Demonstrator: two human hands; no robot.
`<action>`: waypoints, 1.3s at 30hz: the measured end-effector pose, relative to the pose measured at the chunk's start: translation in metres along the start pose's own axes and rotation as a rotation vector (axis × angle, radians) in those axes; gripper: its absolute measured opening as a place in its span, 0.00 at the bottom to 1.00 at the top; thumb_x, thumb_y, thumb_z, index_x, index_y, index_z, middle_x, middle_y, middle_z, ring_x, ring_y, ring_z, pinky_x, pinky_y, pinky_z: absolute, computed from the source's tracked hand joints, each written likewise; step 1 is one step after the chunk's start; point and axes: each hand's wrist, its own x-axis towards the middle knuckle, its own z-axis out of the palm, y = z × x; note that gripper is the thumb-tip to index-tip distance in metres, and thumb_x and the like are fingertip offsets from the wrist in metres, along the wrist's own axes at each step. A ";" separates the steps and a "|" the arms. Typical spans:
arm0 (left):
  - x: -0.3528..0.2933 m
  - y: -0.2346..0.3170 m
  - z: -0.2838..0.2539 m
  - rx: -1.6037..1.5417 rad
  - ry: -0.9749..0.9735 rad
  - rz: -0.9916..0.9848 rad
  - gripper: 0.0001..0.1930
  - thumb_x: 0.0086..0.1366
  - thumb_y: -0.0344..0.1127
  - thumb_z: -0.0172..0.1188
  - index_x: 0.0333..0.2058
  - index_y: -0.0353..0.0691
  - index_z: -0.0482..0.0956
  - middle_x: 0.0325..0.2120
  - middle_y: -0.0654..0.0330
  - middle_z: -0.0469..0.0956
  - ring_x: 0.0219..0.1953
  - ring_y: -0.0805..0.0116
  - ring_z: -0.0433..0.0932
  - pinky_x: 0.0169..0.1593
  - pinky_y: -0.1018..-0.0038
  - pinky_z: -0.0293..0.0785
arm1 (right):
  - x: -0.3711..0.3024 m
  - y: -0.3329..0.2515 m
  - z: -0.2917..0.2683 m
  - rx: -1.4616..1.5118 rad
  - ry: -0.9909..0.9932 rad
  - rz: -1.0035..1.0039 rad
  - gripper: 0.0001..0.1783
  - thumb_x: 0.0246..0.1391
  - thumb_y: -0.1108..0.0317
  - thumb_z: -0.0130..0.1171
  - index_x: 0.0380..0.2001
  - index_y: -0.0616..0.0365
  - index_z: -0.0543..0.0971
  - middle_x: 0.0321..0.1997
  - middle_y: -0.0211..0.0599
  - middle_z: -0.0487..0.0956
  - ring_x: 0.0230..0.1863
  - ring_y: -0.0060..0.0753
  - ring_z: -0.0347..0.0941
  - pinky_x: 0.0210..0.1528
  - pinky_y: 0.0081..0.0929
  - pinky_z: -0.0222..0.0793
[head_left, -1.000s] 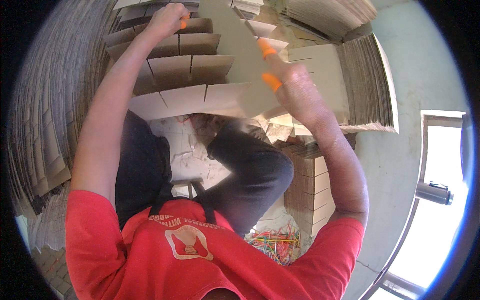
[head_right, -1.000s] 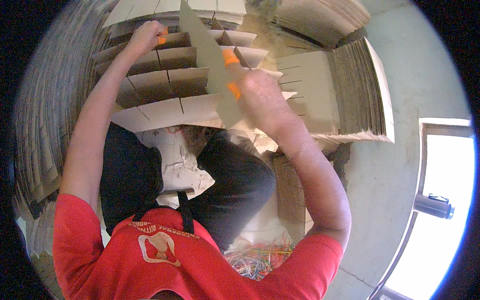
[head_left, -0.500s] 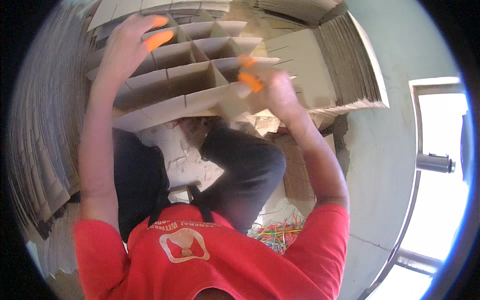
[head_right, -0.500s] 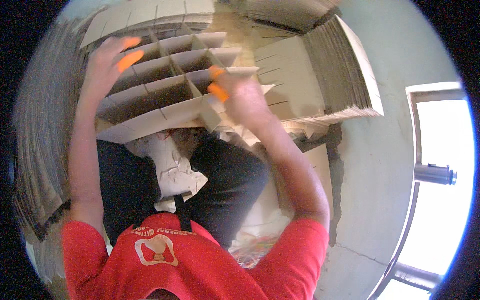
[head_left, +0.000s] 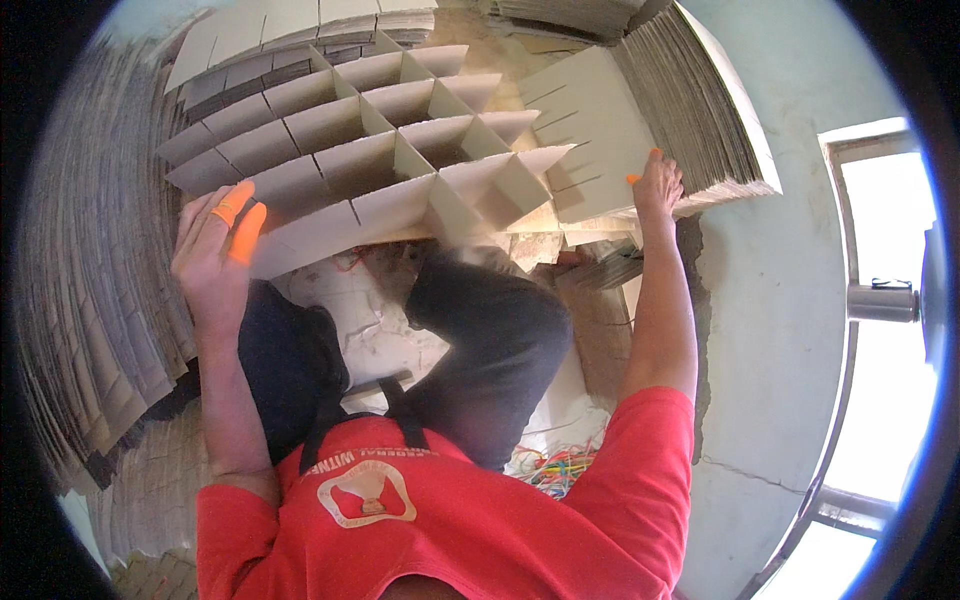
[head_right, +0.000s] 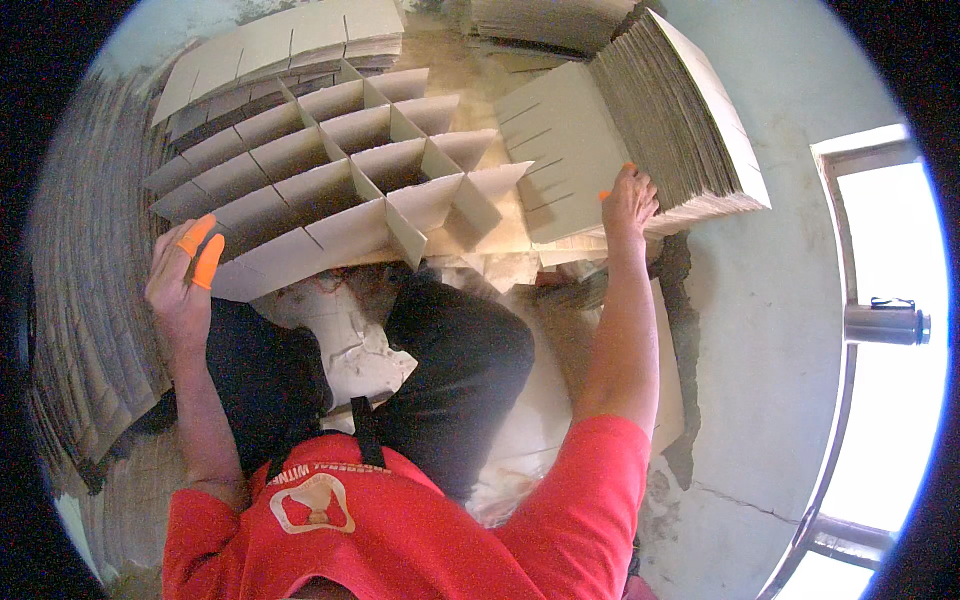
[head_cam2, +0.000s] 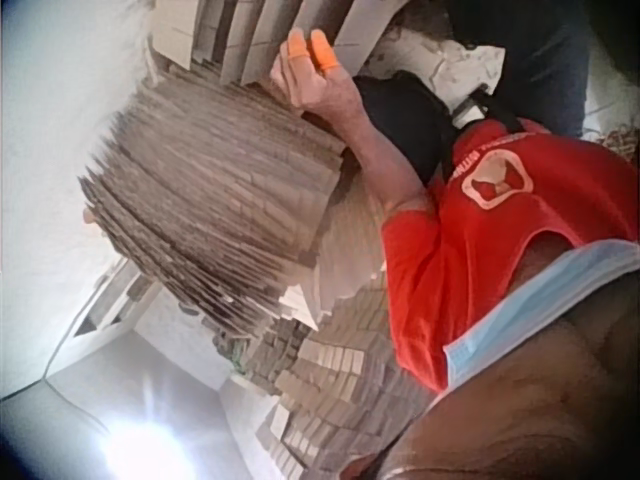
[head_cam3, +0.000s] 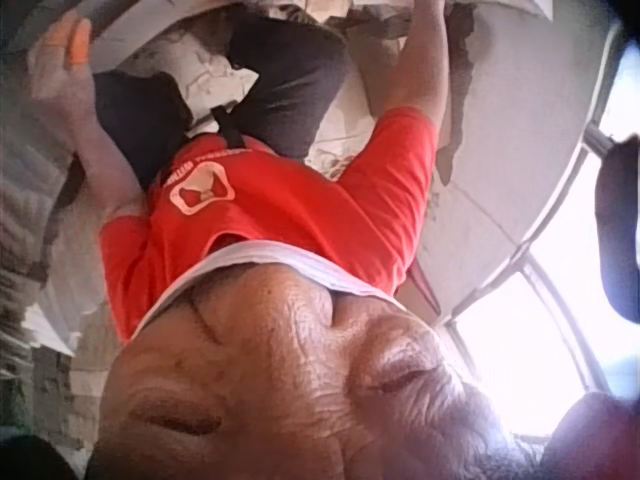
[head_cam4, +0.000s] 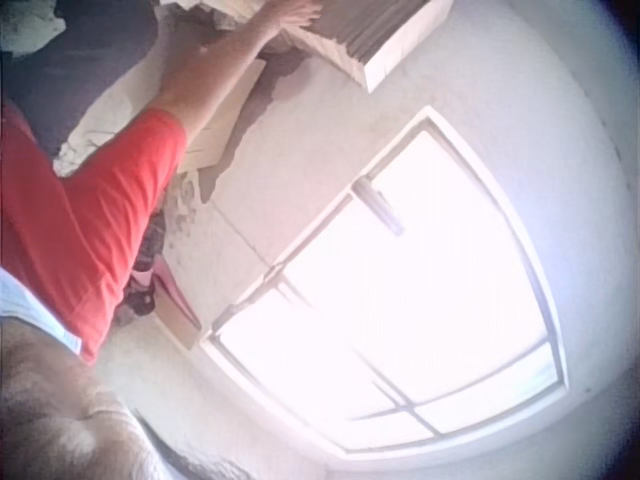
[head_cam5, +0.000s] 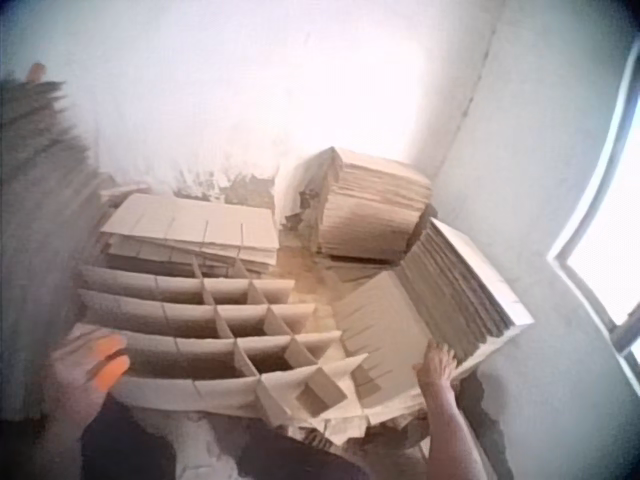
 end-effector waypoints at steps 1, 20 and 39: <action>0.000 -0.001 0.003 -0.008 0.009 0.000 0.15 0.55 0.24 0.67 0.43 0.36 0.83 0.40 0.53 0.82 0.45 0.60 0.79 0.51 0.68 0.74 | 0.005 0.007 0.003 0.056 0.004 0.023 0.23 0.51 0.67 0.67 0.49 0.57 0.71 0.46 0.48 0.76 0.51 0.54 0.74 0.48 0.50 0.71; -0.034 -0.014 0.037 -0.123 -0.248 0.005 0.18 0.53 0.29 0.69 0.44 0.35 0.81 0.31 0.52 0.80 0.36 0.55 0.79 0.40 0.62 0.76 | -0.076 -0.109 -0.268 1.007 0.350 -0.677 0.35 0.49 0.78 0.67 0.62 0.54 0.72 0.59 0.34 0.78 0.49 0.18 0.75 0.52 0.19 0.71; -0.027 -0.022 0.056 -0.122 -0.114 0.138 0.04 0.52 0.26 0.59 0.29 0.37 0.79 0.22 0.52 0.78 0.28 0.55 0.78 0.32 0.61 0.75 | -0.083 -0.194 -0.248 1.045 -0.073 -0.754 0.33 0.50 0.79 0.65 0.61 0.64 0.70 0.64 0.42 0.72 0.61 0.26 0.69 0.63 0.27 0.66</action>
